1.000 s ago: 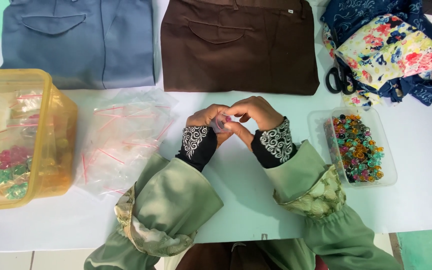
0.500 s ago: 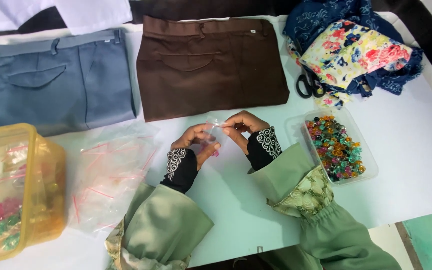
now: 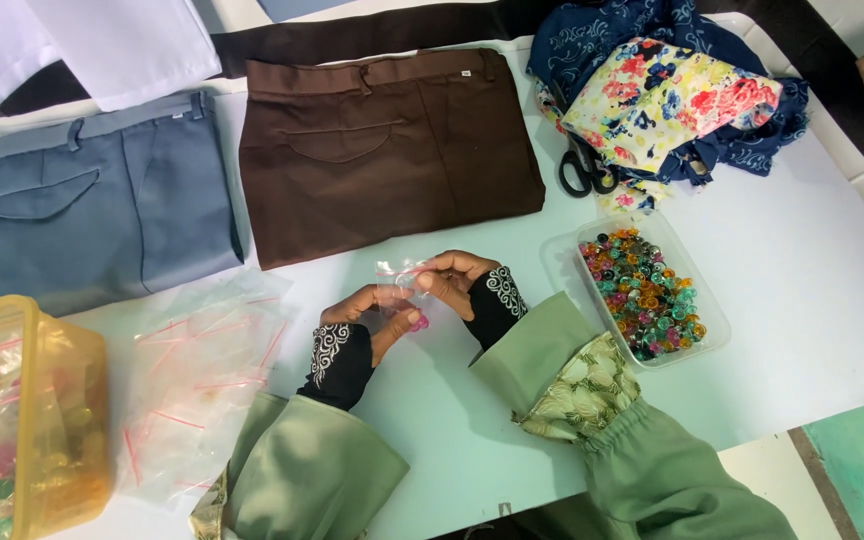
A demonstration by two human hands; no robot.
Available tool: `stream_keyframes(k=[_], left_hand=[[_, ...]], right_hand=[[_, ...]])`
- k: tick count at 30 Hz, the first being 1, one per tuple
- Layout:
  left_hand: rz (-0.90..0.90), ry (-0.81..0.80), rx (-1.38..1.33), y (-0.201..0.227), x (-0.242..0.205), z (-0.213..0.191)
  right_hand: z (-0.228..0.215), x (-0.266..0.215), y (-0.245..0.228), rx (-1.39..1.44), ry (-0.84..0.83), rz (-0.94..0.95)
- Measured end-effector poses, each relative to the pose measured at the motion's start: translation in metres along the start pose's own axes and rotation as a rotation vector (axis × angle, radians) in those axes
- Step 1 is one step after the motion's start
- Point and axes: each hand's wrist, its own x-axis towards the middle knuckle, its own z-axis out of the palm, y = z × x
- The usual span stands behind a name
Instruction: Sorting small buttons by color and placing them into individual plastic ziplock bags.
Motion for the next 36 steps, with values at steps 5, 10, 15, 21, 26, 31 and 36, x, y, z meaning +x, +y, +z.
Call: stream_keyframes(k=[5,10,15,21,26,31,36], left_hand=[[0.043,-0.041,0.081,-0.01,0.003,0.004],[0.105,0.03,0.069,-0.007,-0.002,0.006],[0.113,0.108,0.109,0.01,-0.002,-0.007],[0.262,0.173,-0.008,-0.011,0.004,-0.014],[0.266,0.132,0.014,0.001,0.003,-0.016],[0.261,0.17,-0.099,0.012,-0.003,-0.014],[0.194,0.194,-0.128,0.025,-0.009,-0.013]], right_hand=[[0.003,0.002,-0.004,0.005,-0.027,-0.032],[0.004,-0.005,-0.012,-0.028,-0.001,-0.095],[0.001,-0.004,-0.007,-0.036,-0.017,-0.127],[0.009,-0.005,-0.001,-0.093,-0.071,-0.157],[0.012,-0.007,-0.008,-0.109,-0.065,-0.14],[0.014,-0.011,-0.017,-0.161,-0.069,-0.139],[0.014,-0.011,-0.012,-0.18,-0.082,-0.117]])
